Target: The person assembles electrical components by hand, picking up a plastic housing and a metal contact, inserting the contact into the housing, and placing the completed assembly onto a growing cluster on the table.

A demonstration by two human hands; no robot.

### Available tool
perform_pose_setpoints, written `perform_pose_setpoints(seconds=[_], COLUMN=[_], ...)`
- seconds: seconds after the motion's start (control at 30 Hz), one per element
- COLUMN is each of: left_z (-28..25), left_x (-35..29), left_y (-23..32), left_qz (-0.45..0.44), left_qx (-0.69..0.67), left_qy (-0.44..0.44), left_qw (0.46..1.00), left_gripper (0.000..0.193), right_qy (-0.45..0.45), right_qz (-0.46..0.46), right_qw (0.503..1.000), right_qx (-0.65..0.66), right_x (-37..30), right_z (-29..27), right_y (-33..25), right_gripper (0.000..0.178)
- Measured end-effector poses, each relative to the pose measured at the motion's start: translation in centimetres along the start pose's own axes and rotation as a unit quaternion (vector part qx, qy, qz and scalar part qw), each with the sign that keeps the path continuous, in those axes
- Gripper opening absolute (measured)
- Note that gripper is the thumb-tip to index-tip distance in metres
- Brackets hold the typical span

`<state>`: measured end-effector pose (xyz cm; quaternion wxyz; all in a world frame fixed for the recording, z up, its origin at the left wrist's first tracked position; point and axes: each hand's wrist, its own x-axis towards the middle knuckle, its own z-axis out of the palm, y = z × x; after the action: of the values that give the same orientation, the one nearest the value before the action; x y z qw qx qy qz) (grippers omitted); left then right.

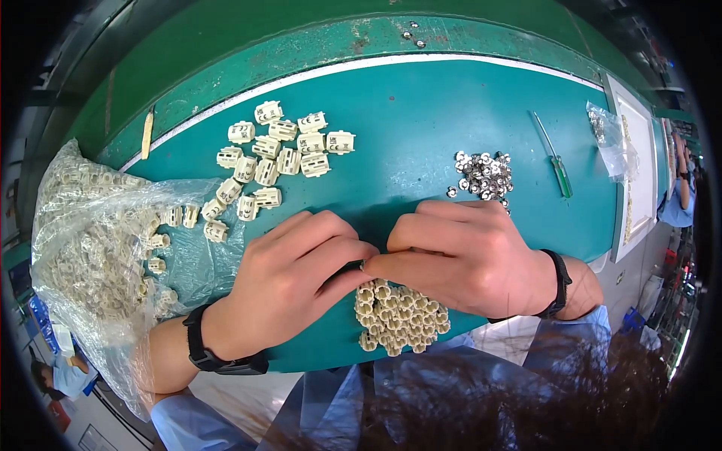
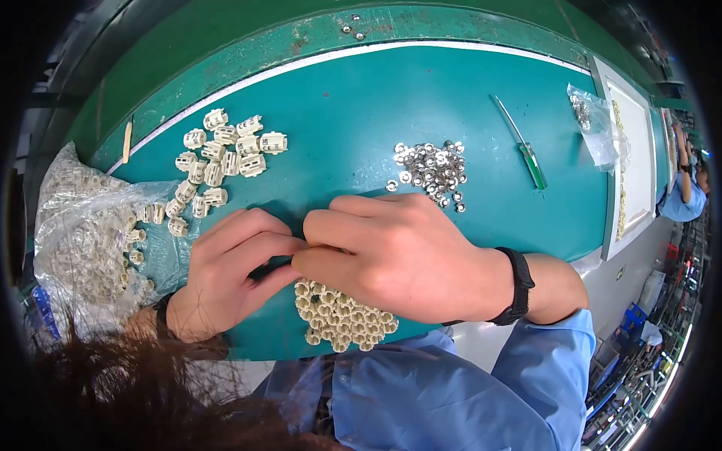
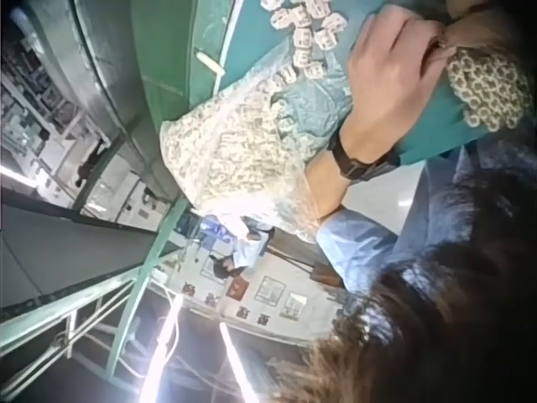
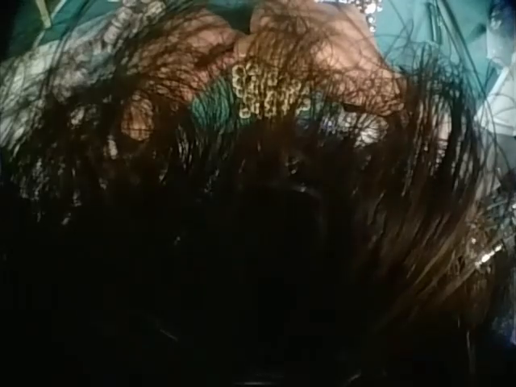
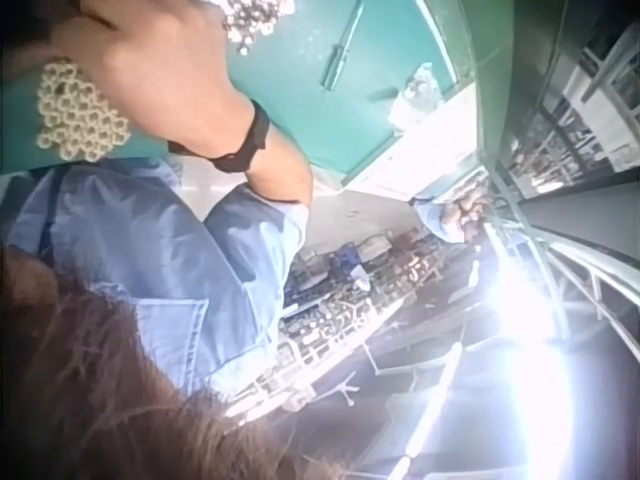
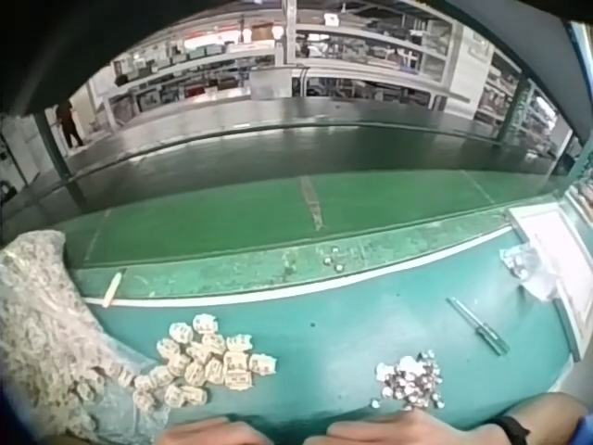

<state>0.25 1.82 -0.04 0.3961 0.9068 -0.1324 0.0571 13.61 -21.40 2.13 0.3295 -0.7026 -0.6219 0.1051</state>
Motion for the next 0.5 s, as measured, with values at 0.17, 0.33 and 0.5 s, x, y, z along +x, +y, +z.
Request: perform_pose_setpoints(seconds=[0.17,0.33,0.5], left_z=[-0.03,-0.05,-0.17], left_x=[0.11,0.2,0.18], left_y=[0.04,0.24,0.42], left_qz=[-0.001,-0.001,-0.023], left_qx=[0.004,0.002,0.0], left_qy=[-0.004,-0.008,-0.011], left_qw=[1.0,1.0,1.0], left_gripper=[0.023,0.023,0.024], right_qy=[0.006,0.013,0.03], right_qz=[0.008,0.027,0.033], right_qw=[1.0,0.998,0.995], right_qx=[0.019,0.057,0.089], right_x=[0.02,-0.04,0.09], right_z=[0.22,0.46,0.33], right_y=[0.21,0.3,0.79], right_gripper=[0.029,0.029,0.028])
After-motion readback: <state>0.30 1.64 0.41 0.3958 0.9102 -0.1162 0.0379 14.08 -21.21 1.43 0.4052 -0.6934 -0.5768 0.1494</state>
